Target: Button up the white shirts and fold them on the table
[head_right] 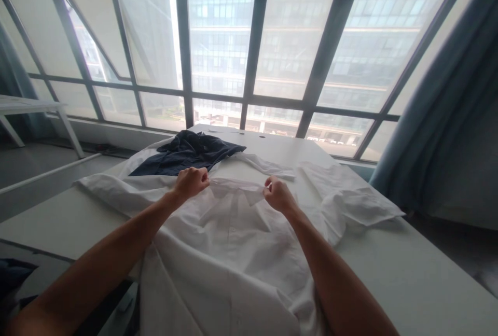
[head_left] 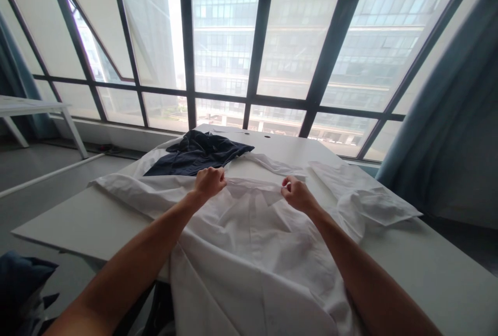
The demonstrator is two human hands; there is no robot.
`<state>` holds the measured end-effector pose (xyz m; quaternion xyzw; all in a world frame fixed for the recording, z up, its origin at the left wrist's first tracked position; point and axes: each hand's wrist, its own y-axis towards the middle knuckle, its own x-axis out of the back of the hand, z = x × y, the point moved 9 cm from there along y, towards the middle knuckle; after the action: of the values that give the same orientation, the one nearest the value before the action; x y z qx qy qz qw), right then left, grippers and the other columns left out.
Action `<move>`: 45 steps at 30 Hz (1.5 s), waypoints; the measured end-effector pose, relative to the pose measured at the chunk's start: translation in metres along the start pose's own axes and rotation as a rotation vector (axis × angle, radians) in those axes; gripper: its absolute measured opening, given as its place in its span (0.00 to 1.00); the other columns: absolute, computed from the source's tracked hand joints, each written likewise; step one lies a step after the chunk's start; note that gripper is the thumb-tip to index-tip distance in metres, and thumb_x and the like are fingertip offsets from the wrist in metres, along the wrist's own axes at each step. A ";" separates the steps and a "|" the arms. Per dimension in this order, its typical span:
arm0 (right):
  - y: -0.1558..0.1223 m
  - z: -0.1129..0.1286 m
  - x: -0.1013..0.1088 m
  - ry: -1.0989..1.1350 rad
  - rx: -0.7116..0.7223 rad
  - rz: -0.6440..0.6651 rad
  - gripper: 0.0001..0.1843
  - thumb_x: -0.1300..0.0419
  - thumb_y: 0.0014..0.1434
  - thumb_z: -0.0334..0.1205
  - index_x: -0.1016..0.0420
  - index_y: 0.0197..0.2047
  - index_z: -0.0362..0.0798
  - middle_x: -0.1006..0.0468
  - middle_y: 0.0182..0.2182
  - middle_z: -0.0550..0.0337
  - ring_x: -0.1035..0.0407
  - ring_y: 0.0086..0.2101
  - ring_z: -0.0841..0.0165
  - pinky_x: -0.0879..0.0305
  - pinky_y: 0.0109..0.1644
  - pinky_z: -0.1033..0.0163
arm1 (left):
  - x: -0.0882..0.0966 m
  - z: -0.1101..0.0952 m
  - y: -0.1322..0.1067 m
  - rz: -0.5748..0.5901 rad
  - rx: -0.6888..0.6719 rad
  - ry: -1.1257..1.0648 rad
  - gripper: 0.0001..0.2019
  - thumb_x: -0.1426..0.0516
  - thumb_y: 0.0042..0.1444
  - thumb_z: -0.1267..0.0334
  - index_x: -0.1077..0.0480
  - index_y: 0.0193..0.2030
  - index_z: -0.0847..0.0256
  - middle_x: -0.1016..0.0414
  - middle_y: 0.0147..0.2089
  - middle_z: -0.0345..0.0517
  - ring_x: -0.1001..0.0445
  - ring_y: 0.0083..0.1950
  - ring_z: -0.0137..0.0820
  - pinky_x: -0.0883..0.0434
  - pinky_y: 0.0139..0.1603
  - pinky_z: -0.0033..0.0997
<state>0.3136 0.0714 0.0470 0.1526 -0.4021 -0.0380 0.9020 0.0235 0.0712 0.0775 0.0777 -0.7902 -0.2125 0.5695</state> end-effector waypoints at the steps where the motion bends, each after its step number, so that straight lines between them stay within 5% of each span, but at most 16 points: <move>1: 0.001 -0.001 -0.003 0.010 -0.035 -0.013 0.05 0.43 0.51 0.36 0.35 0.34 0.48 0.31 0.17 0.66 0.35 0.19 0.70 0.40 0.27 0.65 | -0.008 0.004 0.002 0.026 0.028 -0.086 0.05 0.44 0.54 0.63 0.29 0.32 0.62 0.22 0.31 0.50 0.22 0.38 0.42 0.30 0.43 0.36; 4: 0.005 -0.015 -0.016 0.304 -0.170 0.015 0.10 0.41 0.52 0.40 0.34 0.38 0.47 0.28 0.19 0.62 0.30 0.22 0.65 0.34 0.29 0.62 | -0.035 0.012 0.005 0.097 0.143 -0.555 0.09 0.48 0.59 0.61 0.31 0.39 0.64 0.23 0.29 0.48 0.22 0.33 0.36 0.27 0.40 0.35; 7: 0.010 -0.010 -0.009 0.652 -0.008 -0.065 0.21 0.39 0.54 0.47 0.35 0.49 0.50 0.20 0.40 0.53 0.25 0.43 0.61 0.28 0.43 0.57 | -0.041 0.002 0.007 0.027 0.023 -0.885 0.18 0.48 0.61 0.57 0.37 0.54 0.65 0.22 0.48 0.57 0.22 0.50 0.40 0.27 0.51 0.41; 9: 0.006 0.003 -0.001 0.616 0.167 -0.098 0.29 0.38 0.54 0.48 0.37 0.58 0.53 0.27 0.56 0.51 0.33 0.56 0.60 0.32 0.54 0.55 | -0.035 -0.013 0.001 -0.019 -0.171 -0.833 0.27 0.42 0.58 0.56 0.42 0.61 0.63 0.35 0.65 0.63 0.35 0.66 0.44 0.36 0.63 0.47; 11: -0.002 0.020 -0.005 0.396 0.265 -0.056 0.29 0.38 0.55 0.47 0.34 0.59 0.53 0.31 0.60 0.50 0.36 0.58 0.59 0.33 0.55 0.54 | -0.035 -0.031 -0.010 0.014 -0.320 -0.649 0.31 0.39 0.55 0.56 0.40 0.63 0.62 0.43 0.70 0.62 0.46 0.72 0.46 0.46 0.70 0.50; 14: -0.020 0.044 -0.030 0.078 0.318 0.114 0.15 0.42 0.59 0.46 0.22 0.43 0.47 0.20 0.42 0.51 0.26 0.41 0.61 0.31 0.42 0.60 | -0.039 -0.058 -0.030 0.145 -0.472 -0.417 0.19 0.40 0.58 0.58 0.30 0.55 0.59 0.35 0.66 0.55 0.39 0.68 0.46 0.44 0.69 0.49; 18: -0.045 0.063 -0.071 -0.113 0.287 0.414 0.21 0.44 0.61 0.51 0.26 0.25 0.44 0.30 0.18 0.63 0.39 0.21 0.73 0.46 0.26 0.67 | -0.046 -0.084 -0.052 0.316 -0.619 -0.284 0.12 0.38 0.57 0.58 0.24 0.47 0.57 0.22 0.52 0.48 0.25 0.54 0.40 0.32 0.58 0.38; 22: -0.059 0.070 -0.093 -0.262 0.259 0.547 0.23 0.38 0.57 0.55 0.29 0.22 0.44 0.34 0.16 0.65 0.45 0.20 0.74 0.54 0.25 0.66 | -0.062 -0.081 -0.057 0.430 -0.617 -0.205 0.19 0.36 0.55 0.56 0.25 0.52 0.59 0.21 0.50 0.50 0.24 0.52 0.40 0.33 0.58 0.37; 28: -0.048 0.064 -0.097 -0.336 0.250 0.546 0.13 0.39 0.59 0.44 0.25 0.28 0.44 0.25 0.24 0.60 0.39 0.24 0.72 0.50 0.28 0.67 | -0.093 -0.067 -0.056 0.534 -0.581 -0.133 0.26 0.44 0.63 0.53 0.37 0.64 0.61 0.37 0.67 0.58 0.40 0.69 0.46 0.50 0.70 0.57; 34: -0.028 0.054 -0.088 -0.345 0.245 0.314 0.11 0.44 0.59 0.34 0.25 0.27 0.43 0.23 0.25 0.55 0.38 0.25 0.70 0.49 0.30 0.66 | -0.104 -0.061 -0.039 0.440 -0.491 -0.091 0.24 0.47 0.66 0.53 0.38 0.66 0.58 0.40 0.70 0.54 0.41 0.70 0.43 0.53 0.71 0.56; 39: -0.028 0.054 -0.080 -0.211 0.257 0.214 0.12 0.46 0.56 0.33 0.26 0.23 0.43 0.28 0.20 0.60 0.40 0.24 0.72 0.50 0.29 0.66 | -0.077 -0.080 -0.042 0.253 -0.587 -0.171 0.13 0.41 0.62 0.56 0.24 0.50 0.56 0.22 0.53 0.48 0.26 0.55 0.39 0.38 0.63 0.42; 45: -0.029 0.052 -0.077 -0.027 0.216 0.223 0.14 0.46 0.55 0.38 0.29 0.21 0.43 0.34 0.17 0.65 0.42 0.23 0.73 0.50 0.28 0.68 | -0.065 -0.090 -0.043 0.123 -0.558 -0.167 0.11 0.41 0.62 0.57 0.22 0.36 0.61 0.20 0.38 0.49 0.23 0.43 0.36 0.32 0.49 0.35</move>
<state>0.2251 0.0460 0.0164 0.2026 -0.4303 0.1040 0.8735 0.1246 0.0337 0.0267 -0.1479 -0.7486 -0.3923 0.5136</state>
